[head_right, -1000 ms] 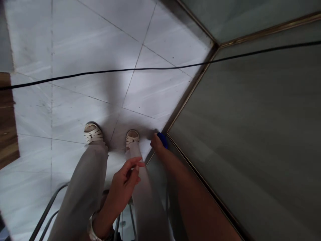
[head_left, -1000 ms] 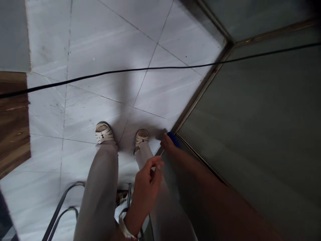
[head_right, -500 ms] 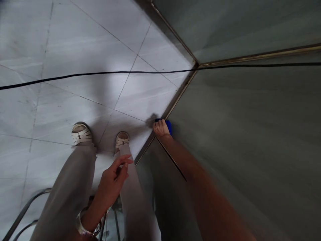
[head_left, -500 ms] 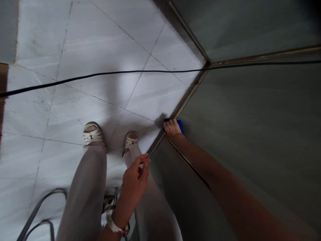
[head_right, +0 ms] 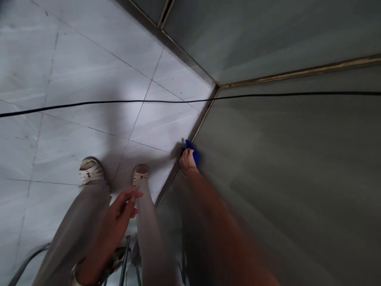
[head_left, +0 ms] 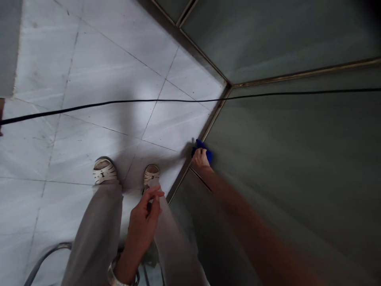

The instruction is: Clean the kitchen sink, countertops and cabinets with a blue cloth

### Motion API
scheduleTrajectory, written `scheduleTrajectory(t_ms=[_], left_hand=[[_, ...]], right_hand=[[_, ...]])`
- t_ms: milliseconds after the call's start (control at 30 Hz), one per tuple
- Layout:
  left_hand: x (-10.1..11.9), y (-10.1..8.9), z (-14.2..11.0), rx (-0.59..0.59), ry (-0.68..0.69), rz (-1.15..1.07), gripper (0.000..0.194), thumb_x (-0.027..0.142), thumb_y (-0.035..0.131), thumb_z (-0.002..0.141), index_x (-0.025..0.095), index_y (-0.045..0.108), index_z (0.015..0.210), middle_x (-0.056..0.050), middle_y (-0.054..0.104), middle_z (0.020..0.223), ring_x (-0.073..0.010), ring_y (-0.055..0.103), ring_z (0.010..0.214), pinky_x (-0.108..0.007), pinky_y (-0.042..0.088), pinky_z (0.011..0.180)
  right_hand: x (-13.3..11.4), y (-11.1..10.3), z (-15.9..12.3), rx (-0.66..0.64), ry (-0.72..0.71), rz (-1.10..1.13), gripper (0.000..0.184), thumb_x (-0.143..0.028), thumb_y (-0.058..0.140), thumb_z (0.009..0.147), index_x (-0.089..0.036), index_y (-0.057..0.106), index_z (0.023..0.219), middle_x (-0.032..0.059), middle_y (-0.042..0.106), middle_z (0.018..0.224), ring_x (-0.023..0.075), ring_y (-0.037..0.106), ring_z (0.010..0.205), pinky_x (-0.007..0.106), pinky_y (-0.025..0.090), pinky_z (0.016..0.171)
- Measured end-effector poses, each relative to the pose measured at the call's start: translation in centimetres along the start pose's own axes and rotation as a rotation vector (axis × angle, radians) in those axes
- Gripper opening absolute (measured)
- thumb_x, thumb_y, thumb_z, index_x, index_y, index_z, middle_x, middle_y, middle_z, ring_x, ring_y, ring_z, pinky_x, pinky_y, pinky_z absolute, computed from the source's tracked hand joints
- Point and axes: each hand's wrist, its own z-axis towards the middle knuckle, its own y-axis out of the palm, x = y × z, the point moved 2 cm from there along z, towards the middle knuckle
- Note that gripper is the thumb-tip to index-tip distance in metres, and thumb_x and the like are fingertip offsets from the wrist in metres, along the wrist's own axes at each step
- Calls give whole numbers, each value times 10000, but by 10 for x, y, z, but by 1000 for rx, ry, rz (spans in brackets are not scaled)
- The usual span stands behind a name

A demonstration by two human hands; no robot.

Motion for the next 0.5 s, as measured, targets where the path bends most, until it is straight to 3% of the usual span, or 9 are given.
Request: scheduleTrajectory(t_ms=[133,233,400,500], left_hand=[[3,-1,-2,-28,-35,-11,417,499,487,920,241,610,1224,-55,730,1140,-127,615,674,-293,550,684],[3,2,-6,-59,-64,-18,436,499,482,918,233,597,1243,-65,725,1144,-131,610,689,-290,546,683],[-2,7,-11,-60,-56,-20,411,480,477,939,250,594,1259,-53,707,1183,-127,604,720,-279,532,710],[-5,11,-10,-67,-65,6,410,493,487,930,250,609,1236,-53,710,1180,-132,611,695,-289,534,706]], right_hand=[[-37,20,-12,-70,0,-11,419,-59,360,939,57,674,1190,320,597,1207,434,500,1167,598,414,1006],[-76,40,-29,-126,-53,25,392,-71,392,956,-25,690,1208,263,626,1205,395,528,1158,561,424,1033],[-158,73,-96,-230,-178,106,252,-112,539,950,-111,740,1102,200,680,1121,351,595,1118,511,466,1032],[-185,83,-135,-253,-268,167,254,-176,577,965,-179,719,1176,149,658,1241,317,579,1196,491,467,1067]])
